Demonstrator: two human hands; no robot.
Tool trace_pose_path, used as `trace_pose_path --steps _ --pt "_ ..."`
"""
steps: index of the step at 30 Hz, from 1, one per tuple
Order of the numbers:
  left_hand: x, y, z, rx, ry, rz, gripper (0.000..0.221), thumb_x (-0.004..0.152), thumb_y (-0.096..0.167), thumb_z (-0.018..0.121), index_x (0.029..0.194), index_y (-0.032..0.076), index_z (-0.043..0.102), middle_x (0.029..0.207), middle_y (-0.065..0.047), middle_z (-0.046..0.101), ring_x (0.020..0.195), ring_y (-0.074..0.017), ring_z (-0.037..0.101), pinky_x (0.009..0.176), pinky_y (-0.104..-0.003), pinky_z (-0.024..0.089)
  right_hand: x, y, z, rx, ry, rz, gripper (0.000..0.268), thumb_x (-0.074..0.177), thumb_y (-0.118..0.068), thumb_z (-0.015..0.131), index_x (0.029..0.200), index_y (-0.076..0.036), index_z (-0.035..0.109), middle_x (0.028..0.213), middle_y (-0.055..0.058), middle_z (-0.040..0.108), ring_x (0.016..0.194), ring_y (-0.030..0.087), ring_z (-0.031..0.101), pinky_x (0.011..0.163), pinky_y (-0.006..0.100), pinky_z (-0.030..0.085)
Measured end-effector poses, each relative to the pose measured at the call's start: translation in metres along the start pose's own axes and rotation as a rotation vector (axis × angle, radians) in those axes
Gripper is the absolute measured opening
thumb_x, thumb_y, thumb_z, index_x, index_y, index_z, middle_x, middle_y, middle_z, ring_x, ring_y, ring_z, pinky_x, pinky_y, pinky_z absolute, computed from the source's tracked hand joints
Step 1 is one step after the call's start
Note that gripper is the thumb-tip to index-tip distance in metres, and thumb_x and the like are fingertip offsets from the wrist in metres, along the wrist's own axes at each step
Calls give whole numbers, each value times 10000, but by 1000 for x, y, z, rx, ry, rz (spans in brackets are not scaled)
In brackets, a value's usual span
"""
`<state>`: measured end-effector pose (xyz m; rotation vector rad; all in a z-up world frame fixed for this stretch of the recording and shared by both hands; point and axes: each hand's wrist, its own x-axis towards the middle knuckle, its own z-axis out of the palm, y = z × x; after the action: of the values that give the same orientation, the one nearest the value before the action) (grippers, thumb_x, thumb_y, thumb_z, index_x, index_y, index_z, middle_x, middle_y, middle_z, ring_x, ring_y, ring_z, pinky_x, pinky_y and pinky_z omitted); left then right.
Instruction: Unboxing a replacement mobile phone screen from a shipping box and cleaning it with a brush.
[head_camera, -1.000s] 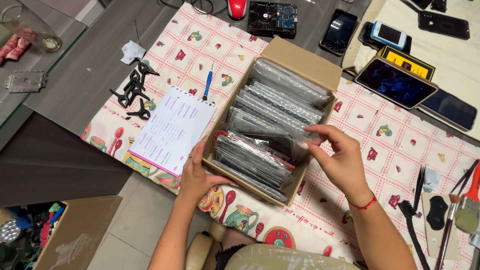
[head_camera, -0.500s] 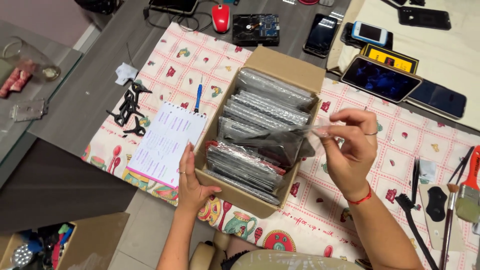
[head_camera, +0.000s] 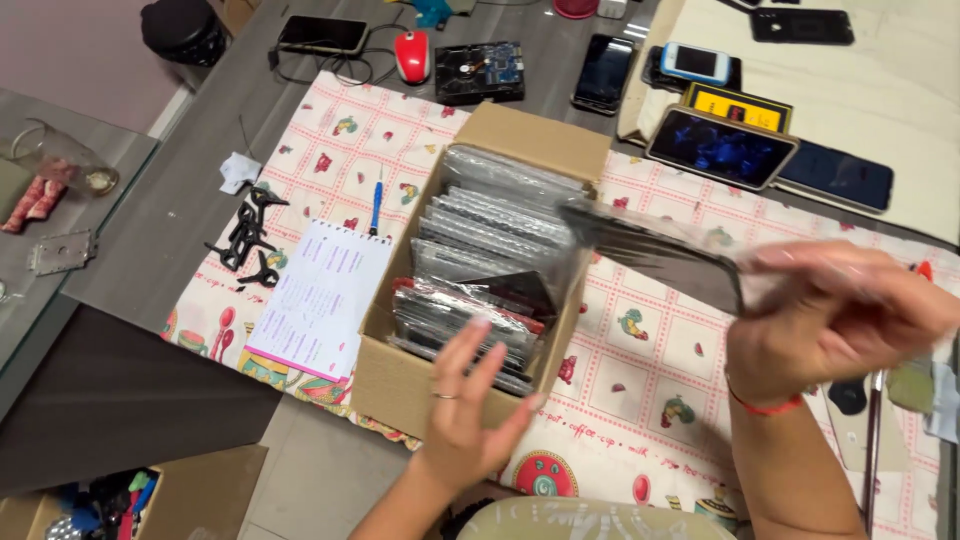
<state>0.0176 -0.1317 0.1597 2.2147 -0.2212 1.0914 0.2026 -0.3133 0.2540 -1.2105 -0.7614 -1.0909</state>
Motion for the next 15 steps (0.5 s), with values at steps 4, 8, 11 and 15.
trace_pose_path --steps 4,8,11,15 --pt "11 43 30 -305 -98 -95 650 953 175 791 1466 -12 440 1535 -272 455 1445 -427 493 1251 -547 408 -13 -8 -67 -14 75 83 167 1163 -50 507 1068 -46 370 728 256 476 553 346 514 524 456 475" --pt "10 67 75 -761 -249 -545 858 884 129 781 1545 -7 253 1633 -209 301 1511 -317 370 1245 -457 375 -30 -32 -125 -117 106 311 230 1146 -218 574 1138 -113 370 731 171 476 575 275 513 569 396 503" --pt "-24 48 129 -903 -314 -797 963 812 137 830 1571 61 243 1613 -157 330 1451 -263 411 1213 -425 376 -45 -42 -152 -108 121 438 264 1109 -253 601 1131 -129 369 731 141 494 565 251 531 550 363 514" --pt "-29 34 151 -1034 -295 -1083 367 816 14 838 1163 32 719 735 67 496 675 -16 458 672 -173 430 -71 -36 -201 -92 125 666 242 1107 -239 605 1151 -137 390 753 165 543 604 240 553 571 345 532"
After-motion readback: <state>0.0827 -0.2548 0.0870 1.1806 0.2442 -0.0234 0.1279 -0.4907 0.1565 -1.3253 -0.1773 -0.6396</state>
